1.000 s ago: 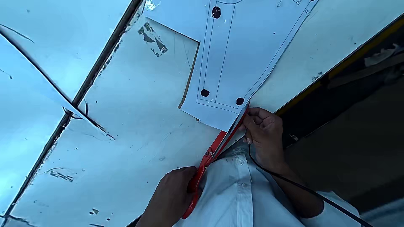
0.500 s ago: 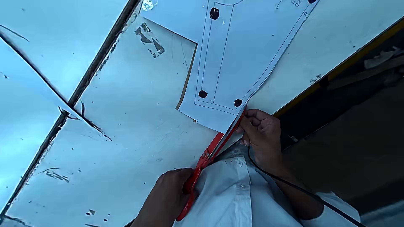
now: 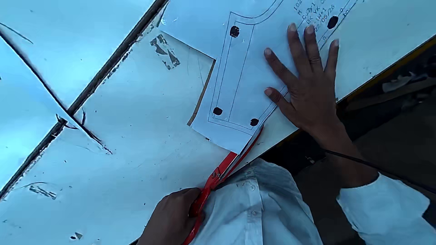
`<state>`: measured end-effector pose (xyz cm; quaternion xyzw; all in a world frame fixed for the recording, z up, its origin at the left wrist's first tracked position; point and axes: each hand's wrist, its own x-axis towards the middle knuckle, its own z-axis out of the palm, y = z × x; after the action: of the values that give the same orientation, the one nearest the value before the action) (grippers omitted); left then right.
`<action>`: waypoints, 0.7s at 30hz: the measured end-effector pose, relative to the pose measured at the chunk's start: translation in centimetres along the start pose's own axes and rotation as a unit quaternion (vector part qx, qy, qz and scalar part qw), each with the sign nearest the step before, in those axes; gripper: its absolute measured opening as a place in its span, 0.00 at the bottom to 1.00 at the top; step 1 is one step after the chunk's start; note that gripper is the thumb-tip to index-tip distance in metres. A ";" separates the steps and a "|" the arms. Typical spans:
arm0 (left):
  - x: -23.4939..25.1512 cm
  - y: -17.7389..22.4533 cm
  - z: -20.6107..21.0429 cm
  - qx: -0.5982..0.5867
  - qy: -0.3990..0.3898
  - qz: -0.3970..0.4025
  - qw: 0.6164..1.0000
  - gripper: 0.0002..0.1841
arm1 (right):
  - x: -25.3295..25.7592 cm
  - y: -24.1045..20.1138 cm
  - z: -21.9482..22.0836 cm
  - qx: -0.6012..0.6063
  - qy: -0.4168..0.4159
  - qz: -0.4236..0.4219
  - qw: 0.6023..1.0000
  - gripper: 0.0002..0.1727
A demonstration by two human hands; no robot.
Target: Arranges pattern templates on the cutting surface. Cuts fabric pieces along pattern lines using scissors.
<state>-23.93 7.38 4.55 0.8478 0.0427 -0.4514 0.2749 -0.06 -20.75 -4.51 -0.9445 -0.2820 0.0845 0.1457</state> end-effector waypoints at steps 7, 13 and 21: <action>-0.3 0.5 0.8 0.009 0.021 -0.005 1.000 0.12 | -0.1 0.0 0.6 -0.017 -0.007 0.008 1.000 0.36; -0.3 0.5 1.1 0.006 0.029 0.001 1.000 0.12 | -0.1 -0.1 0.6 -0.022 -0.011 0.010 1.000 0.36; -0.1 0.0 0.8 -0.002 0.011 0.005 1.000 0.11 | -0.1 -0.1 0.7 -0.030 -0.013 0.015 0.999 0.36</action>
<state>-24.64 7.01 4.24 0.8523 0.0429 -0.4406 0.2786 -0.33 -20.61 -5.11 -0.9514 -0.2723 0.0900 0.1122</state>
